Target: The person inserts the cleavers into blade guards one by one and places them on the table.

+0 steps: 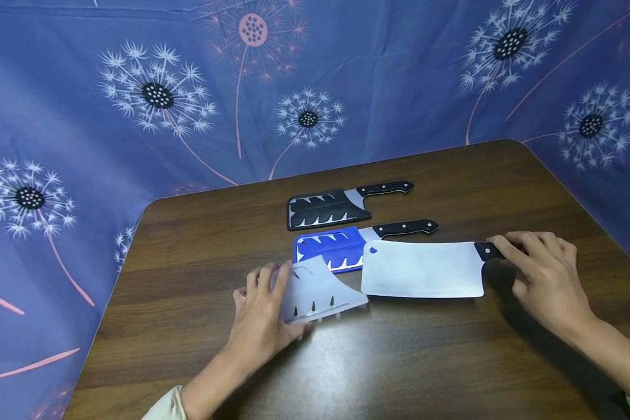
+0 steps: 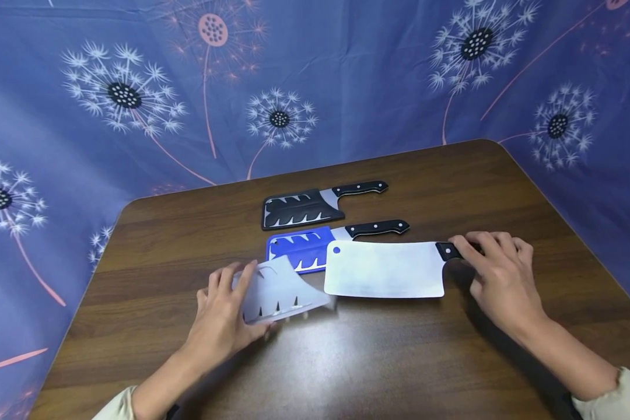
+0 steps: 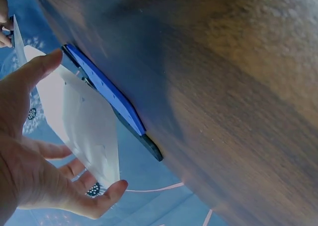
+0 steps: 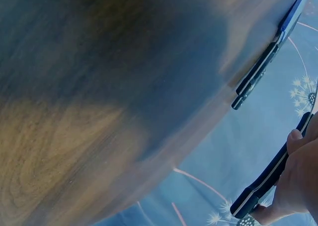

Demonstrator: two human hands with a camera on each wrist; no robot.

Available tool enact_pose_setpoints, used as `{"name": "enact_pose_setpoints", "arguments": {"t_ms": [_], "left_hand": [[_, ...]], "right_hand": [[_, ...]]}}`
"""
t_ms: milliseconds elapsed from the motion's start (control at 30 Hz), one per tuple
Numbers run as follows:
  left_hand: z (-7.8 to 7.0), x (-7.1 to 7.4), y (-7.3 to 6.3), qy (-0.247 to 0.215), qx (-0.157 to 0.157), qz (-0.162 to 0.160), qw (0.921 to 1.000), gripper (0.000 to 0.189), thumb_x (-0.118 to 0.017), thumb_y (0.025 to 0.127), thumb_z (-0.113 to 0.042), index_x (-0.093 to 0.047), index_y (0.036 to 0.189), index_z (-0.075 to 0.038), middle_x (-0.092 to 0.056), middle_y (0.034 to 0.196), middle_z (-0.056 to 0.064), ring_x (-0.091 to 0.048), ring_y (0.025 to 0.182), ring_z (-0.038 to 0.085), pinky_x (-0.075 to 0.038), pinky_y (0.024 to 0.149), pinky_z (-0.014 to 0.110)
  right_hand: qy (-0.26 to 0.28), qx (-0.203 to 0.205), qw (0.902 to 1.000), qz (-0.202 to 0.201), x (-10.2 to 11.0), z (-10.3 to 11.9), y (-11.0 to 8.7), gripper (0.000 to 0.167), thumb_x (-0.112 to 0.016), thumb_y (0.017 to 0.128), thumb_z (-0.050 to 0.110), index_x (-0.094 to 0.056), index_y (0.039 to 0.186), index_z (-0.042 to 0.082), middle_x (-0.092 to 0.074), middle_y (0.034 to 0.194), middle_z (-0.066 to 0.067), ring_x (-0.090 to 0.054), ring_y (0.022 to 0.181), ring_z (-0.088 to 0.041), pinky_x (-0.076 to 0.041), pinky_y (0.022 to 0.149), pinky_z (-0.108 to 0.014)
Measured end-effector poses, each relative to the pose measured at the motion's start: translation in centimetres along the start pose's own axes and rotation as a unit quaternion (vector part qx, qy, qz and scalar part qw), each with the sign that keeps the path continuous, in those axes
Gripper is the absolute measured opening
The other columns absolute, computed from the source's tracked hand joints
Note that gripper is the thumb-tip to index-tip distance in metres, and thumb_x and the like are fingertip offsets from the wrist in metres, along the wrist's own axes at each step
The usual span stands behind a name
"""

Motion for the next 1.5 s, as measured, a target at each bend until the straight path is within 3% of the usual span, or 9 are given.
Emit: {"name": "enact_pose_setpoints", "arguments": {"t_ms": [533,833,1133,1300,1500], "left_hand": [[-0.6,0.4,0.1,0.006,-0.012,-0.021,0.9997,0.113,-0.091,0.043,-0.045,-0.045,0.141,-0.014,-0.049,0.129,0.014,-0.042,0.117,0.034,-0.039,0.077,0.055],[-1.7,0.2,0.4,-0.002,-0.033,-0.016,0.9993,0.113,-0.09,0.043,-0.047,-0.044,0.141,-0.016,-0.049,0.129,0.013,-0.043,0.117,0.035,-0.038,0.077,0.057],[-2.5,0.2,0.6,0.004,-0.048,-0.022,0.9986,0.111,-0.089,0.044,-0.047,-0.047,0.14,-0.011,-0.05,0.127,0.015,-0.044,0.114,0.036,-0.038,0.076,0.06],[-2.7,0.5,0.7,0.01,-0.054,-0.027,0.9981,0.109,-0.09,0.044,-0.045,-0.048,0.138,-0.01,-0.05,0.126,0.015,-0.045,0.112,0.036,-0.039,0.074,0.061],[-4.6,0.4,0.8,0.019,-0.089,-0.035,0.9952,0.105,-0.088,0.043,-0.047,-0.05,0.134,-0.01,-0.051,0.123,0.013,-0.047,0.111,0.037,-0.04,0.073,0.059]], "right_hand": [[-0.001,0.029,0.9995,-0.014,0.0,1.2,0.2,0.066,-0.047,0.054,-0.019,-0.063,0.114,0.003,-0.057,0.106,-0.022,-0.044,0.095,-0.046,-0.024,0.079,-0.066],[0.0,0.056,0.9985,-0.002,-1.1,3.5,0.8,0.074,-0.053,0.046,-0.023,-0.062,0.114,0.005,-0.058,0.106,-0.017,-0.047,0.093,-0.041,-0.026,0.078,-0.066],[-0.008,0.072,0.9973,0.007,-1.7,5.0,1.4,0.069,-0.049,0.053,-0.022,-0.061,0.116,0.004,-0.058,0.106,-0.016,-0.047,0.092,-0.042,-0.027,0.078,-0.066],[0.002,0.093,0.9954,-0.022,-1.3,5.5,1.8,0.07,-0.048,0.052,-0.024,-0.063,0.115,0.002,-0.06,0.104,-0.018,-0.047,0.089,-0.045,-0.027,0.075,-0.066],[0.006,0.136,0.99,-0.036,-1.8,7.3,2.1,0.065,-0.045,0.055,-0.022,-0.063,0.113,0.001,-0.061,0.101,-0.017,-0.049,0.085,-0.045,-0.03,0.071,-0.064]]}}
Point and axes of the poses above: each hand's wrist, its own y-axis towards the middle knuckle, its own x-axis out of the back of the hand, z = x × y, the point moved 10 cm from there along y, towards the middle knuckle
